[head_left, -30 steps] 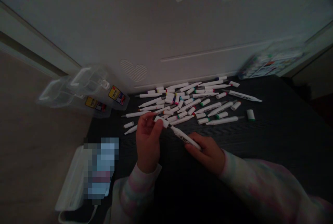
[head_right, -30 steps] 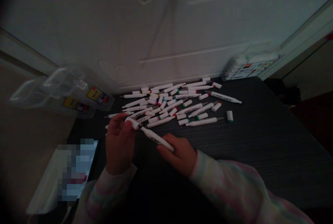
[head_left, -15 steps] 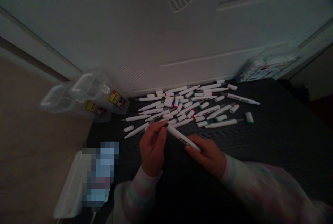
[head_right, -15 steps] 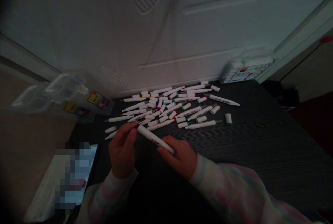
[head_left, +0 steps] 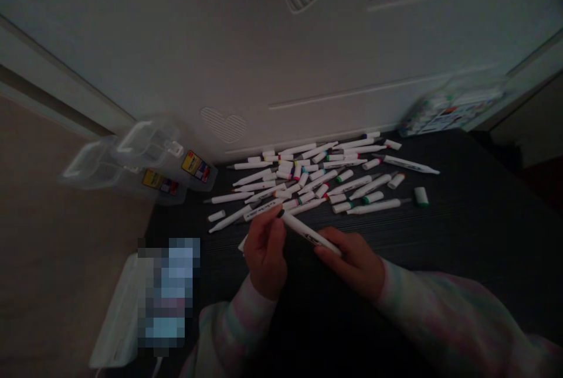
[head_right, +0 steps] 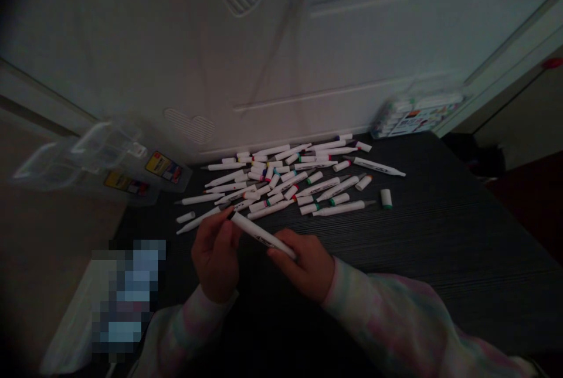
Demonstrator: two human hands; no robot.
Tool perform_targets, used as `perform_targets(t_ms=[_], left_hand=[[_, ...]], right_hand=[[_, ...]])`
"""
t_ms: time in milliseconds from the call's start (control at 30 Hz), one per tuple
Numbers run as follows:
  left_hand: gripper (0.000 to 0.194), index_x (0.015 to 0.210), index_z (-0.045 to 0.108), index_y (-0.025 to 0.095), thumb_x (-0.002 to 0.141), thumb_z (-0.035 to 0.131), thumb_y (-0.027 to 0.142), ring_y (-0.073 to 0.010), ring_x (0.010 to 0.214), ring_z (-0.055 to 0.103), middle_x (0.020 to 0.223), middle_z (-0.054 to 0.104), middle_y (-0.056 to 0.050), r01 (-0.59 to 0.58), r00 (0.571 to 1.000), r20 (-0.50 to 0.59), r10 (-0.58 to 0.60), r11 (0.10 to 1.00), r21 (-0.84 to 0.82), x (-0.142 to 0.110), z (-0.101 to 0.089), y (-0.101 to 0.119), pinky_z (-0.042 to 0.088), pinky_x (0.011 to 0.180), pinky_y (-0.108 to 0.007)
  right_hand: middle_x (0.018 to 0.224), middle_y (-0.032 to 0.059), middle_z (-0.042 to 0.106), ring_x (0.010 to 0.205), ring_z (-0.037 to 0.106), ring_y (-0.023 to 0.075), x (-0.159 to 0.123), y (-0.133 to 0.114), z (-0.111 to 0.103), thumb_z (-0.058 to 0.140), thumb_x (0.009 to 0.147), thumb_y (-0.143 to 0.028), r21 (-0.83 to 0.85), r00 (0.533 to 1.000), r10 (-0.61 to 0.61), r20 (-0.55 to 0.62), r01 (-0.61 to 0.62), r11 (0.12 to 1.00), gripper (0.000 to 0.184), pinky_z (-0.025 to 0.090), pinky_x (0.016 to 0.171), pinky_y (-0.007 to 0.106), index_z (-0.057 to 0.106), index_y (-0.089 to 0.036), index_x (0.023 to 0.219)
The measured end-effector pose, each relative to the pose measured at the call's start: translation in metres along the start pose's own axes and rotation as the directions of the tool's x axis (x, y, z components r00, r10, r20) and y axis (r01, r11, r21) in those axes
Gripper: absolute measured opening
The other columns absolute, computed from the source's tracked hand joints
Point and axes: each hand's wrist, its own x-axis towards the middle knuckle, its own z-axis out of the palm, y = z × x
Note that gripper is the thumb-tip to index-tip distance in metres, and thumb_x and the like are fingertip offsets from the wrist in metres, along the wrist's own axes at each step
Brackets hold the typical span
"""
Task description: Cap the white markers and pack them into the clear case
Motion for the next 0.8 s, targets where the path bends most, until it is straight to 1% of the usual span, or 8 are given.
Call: perform_targets(t_ms=[100,200,300,400,467,567,667,800], left_hand=[[0.009,0.079,0.067,0.021,0.073,0.06,0.018,-0.0144,0.073,0.053,0.077,0.06,-0.001,-0.223,0.974,-0.005,0.227,0.961,0.161,0.001,0.002,0.004,0.04,0.069,-0.024],[0.007,0.076,0.066,0.022,0.072,0.062,0.018,-0.0139,0.073,0.052,0.076,0.059,0.0,-0.234,0.972,0.031,0.232,0.954,0.186,0.003,0.002,0.008,0.04,0.071,-0.024],[0.002,0.071,0.063,0.022,0.072,0.062,0.023,-0.0146,0.079,0.051,0.077,0.058,0.0,-0.145,0.987,0.08,0.14,0.987,0.062,0.006,0.003,0.012,0.039,0.075,-0.025],[0.01,0.067,0.058,0.022,0.074,0.06,0.029,-0.0157,0.078,0.052,0.072,0.058,0.0,0.106,0.979,0.192,-0.07,0.977,-0.185,0.006,0.009,0.018,0.039,0.075,-0.028],[0.01,0.067,0.057,0.022,0.073,0.06,0.029,-0.015,0.071,0.052,0.067,0.057,0.001,0.242,0.948,0.274,-0.159,0.922,-0.302,0.004,0.014,0.023,0.039,0.073,-0.029],[0.009,0.066,0.059,0.021,0.071,0.062,0.027,-0.013,0.062,0.05,0.061,0.054,0.001,0.3,0.919,0.359,-0.161,0.878,-0.374,-0.001,0.02,0.027,0.039,0.072,-0.029],[0.013,0.066,0.065,0.02,0.07,0.062,0.032,-0.0144,0.06,0.05,0.057,0.054,-0.002,0.256,0.87,0.488,-0.063,0.905,-0.339,-0.002,0.018,0.025,0.039,0.064,-0.028],[0.023,0.067,0.071,0.022,0.074,0.055,0.038,-0.0196,0.063,0.054,0.061,0.058,-0.007,0.052,0.729,0.68,0.072,0.986,-0.16,0.003,0.012,0.018,0.039,0.065,-0.034]], right_hand=[[0.059,-0.0023,0.05,0.052,0.046,0.0088,0.0,0.001,0.0,0.041,0.084,-0.033,-0.021,0.999,0.006,0.045,-0.006,1.0,0.021,0.033,0.05,0.021,0.052,-0.018,0.076],[0.06,-0.0017,0.051,0.053,0.047,0.0093,-0.001,0.004,0.004,0.039,0.084,-0.034,-0.036,0.998,0.0,0.066,0.003,0.999,0.022,0.033,0.051,0.022,0.052,-0.017,0.077],[0.063,0.0004,0.054,0.058,0.05,0.0117,-0.001,0.007,0.01,0.037,0.085,-0.034,-0.1,0.999,-0.004,0.04,0.008,0.995,0.024,0.035,0.054,0.024,0.051,-0.017,0.076],[0.068,0.0025,0.058,0.063,0.053,0.0141,-0.001,0.009,0.018,0.035,0.085,-0.033,-0.174,0.999,-0.025,0.029,0.03,0.984,0.023,0.037,0.058,0.025,0.051,-0.018,0.079],[0.073,0.0045,0.061,0.068,0.056,0.0161,0.0,0.011,0.023,0.034,0.085,-0.031,-0.214,0.999,-0.033,-0.013,0.03,0.976,0.023,0.039,0.061,0.027,0.053,-0.018,0.082],[0.08,0.0075,0.065,0.075,0.059,0.019,0.004,0.015,0.028,0.035,0.083,-0.031,-0.204,0.998,-0.054,-0.036,0.046,0.978,0.025,0.043,0.065,0.029,0.055,-0.018,0.09],[0.081,0.0069,0.065,0.075,0.06,0.0196,0.011,0.019,0.031,0.037,0.082,-0.036,-0.114,0.994,-0.112,-0.017,0.109,0.988,0.028,0.046,0.065,0.028,0.058,-0.021,0.092],[0.073,0.0032,0.065,0.069,0.061,0.0201,0.018,0.018,0.032,0.042,0.08,-0.035,-0.042,0.989,-0.149,0.02,0.15,0.988,0.023,0.049,0.059,0.029,0.063,-0.03,0.084]])
